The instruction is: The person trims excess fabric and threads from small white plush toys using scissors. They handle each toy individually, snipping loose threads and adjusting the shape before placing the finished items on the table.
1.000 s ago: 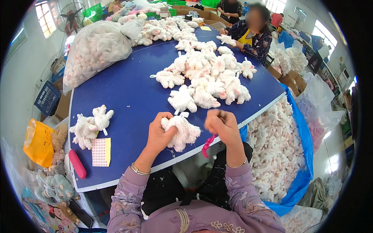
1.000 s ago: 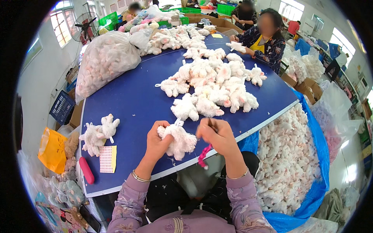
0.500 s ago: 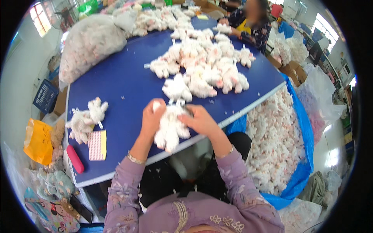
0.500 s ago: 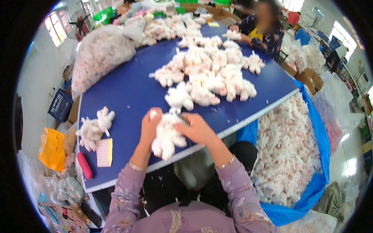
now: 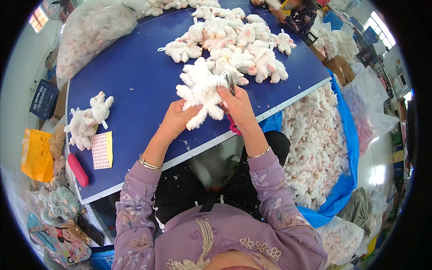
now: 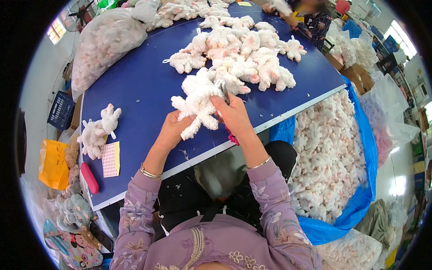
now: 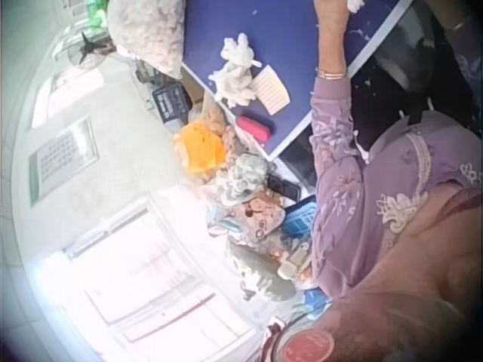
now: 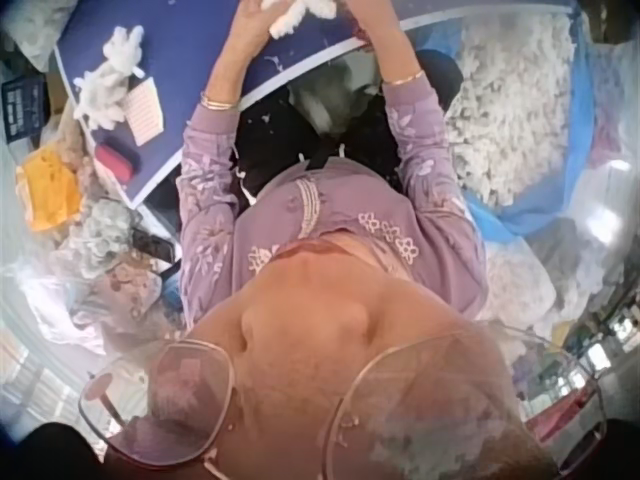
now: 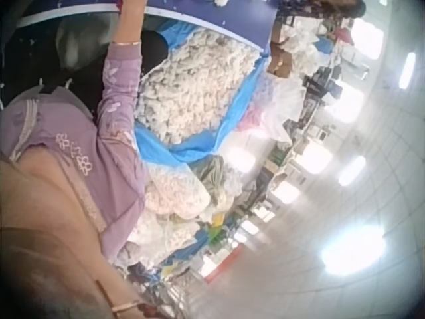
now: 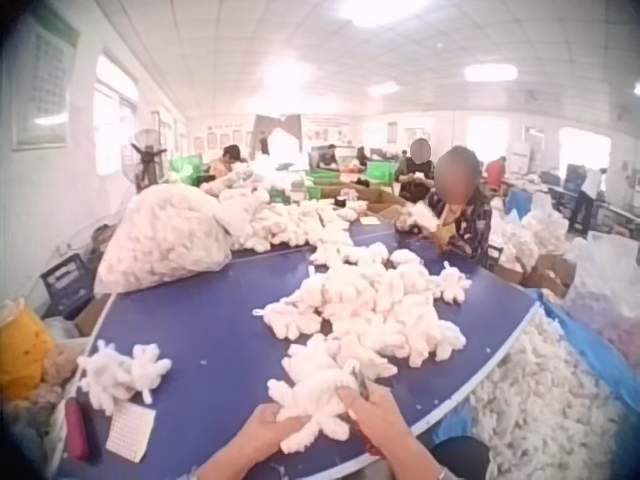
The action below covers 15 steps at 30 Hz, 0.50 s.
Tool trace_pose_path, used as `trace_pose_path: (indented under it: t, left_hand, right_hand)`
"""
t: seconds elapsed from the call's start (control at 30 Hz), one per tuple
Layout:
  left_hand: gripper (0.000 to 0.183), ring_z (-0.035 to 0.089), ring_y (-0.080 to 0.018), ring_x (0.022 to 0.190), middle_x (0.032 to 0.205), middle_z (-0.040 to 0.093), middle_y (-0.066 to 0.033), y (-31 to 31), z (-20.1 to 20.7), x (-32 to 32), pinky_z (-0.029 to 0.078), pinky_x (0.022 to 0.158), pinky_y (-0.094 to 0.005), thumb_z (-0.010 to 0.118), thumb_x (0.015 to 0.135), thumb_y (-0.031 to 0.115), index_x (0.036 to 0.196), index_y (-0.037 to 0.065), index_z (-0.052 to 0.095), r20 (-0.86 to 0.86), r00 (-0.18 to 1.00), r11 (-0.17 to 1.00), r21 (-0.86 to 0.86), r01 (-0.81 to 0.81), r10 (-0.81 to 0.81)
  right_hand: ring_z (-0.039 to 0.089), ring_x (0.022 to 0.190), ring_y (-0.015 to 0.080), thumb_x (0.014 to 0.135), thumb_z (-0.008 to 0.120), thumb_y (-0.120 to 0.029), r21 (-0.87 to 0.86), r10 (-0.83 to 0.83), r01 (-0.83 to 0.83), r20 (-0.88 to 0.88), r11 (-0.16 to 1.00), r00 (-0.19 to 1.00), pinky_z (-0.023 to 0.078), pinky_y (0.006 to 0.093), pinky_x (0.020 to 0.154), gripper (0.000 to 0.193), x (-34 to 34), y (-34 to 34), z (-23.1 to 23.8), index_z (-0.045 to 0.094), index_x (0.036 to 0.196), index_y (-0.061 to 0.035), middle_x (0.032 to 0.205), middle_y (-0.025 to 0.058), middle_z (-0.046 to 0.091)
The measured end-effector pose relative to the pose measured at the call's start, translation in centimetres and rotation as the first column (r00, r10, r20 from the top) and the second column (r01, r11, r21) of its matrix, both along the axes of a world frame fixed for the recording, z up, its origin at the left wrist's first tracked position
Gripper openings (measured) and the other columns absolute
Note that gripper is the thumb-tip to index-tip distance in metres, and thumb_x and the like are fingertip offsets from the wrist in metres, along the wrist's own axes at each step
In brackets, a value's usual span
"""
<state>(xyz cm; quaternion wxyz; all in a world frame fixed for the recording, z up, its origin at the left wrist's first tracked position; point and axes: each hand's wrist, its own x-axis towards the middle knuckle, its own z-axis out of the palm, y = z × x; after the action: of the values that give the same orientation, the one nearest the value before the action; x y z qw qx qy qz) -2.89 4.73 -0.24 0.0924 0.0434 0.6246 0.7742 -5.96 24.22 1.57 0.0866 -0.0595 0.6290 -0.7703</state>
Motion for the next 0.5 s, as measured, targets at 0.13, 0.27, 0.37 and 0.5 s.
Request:
trace_pose_path:
  t: [0.13,0.27,0.37,0.5]
  left_hand:
    - [0.025,0.050,-0.0038,0.054,0.067,0.059,0.0003,-0.7,0.5,0.2,0.038,0.047,-0.0193,0.061,0.091,0.016,0.110,-0.001,0.062,0.010,0.995,0.995,-0.013,0.100,-0.100]
    - [0.028,0.039,-0.0049,0.048,0.058,0.050,-0.0005,-0.2,1.0,0.0,0.032,0.046,-0.0191,0.046,0.097,0.018,0.113,-0.002,0.059,-0.116,0.993,0.997,-0.073,0.014,-0.023]
    - [0.024,0.041,-0.0039,0.050,0.058,0.049,0.0016,0.2,0.8,-0.5,0.033,0.047,-0.0195,0.050,0.096,0.019,0.103,0.000,0.063,-0.091,0.995,0.997,-0.066,-0.039,0.033]
    - [0.021,0.044,-0.0031,0.051,0.060,0.051,0.0034,0.1,0.7,-0.4,0.034,0.048,-0.0198,0.056,0.095,0.020,0.093,0.001,0.065,-0.093,0.992,0.982,-0.161,-0.100,0.085]
  right_hand:
    - [0.050,0.060,0.0064,0.091,0.062,-0.026,-0.029,-0.148,0.146,-0.145,0.989,0.978,0.038,0.0208,0.049,0.022,0.0,1.5,0.7,0.062,0.098,-0.0045,0.074,-0.0017,0.058]
    - [0.042,0.048,0.0066,0.092,0.053,-0.047,-0.499,0.100,-0.459,-0.590,0.735,0.801,0.032,0.0218,0.041,0.054,-3.1,13.4,3.4,0.051,0.123,-0.0031,0.108,0.0111,0.059]
    - [0.043,0.045,0.0102,0.091,0.055,-0.044,-0.361,-0.095,-0.073,-0.426,0.930,0.900,0.037,0.0244,0.042,0.055,-3.1,11.7,6.0,0.052,0.124,0.0004,0.111,0.0152,0.065]
    - [0.065,0.093,0.0224,0.086,0.064,-0.030,0.616,0.014,0.413,-0.568,0.671,0.823,0.051,0.0338,0.080,0.046,-4.7,5.4,0.7,0.055,0.119,0.0004,0.108,0.0145,0.065]
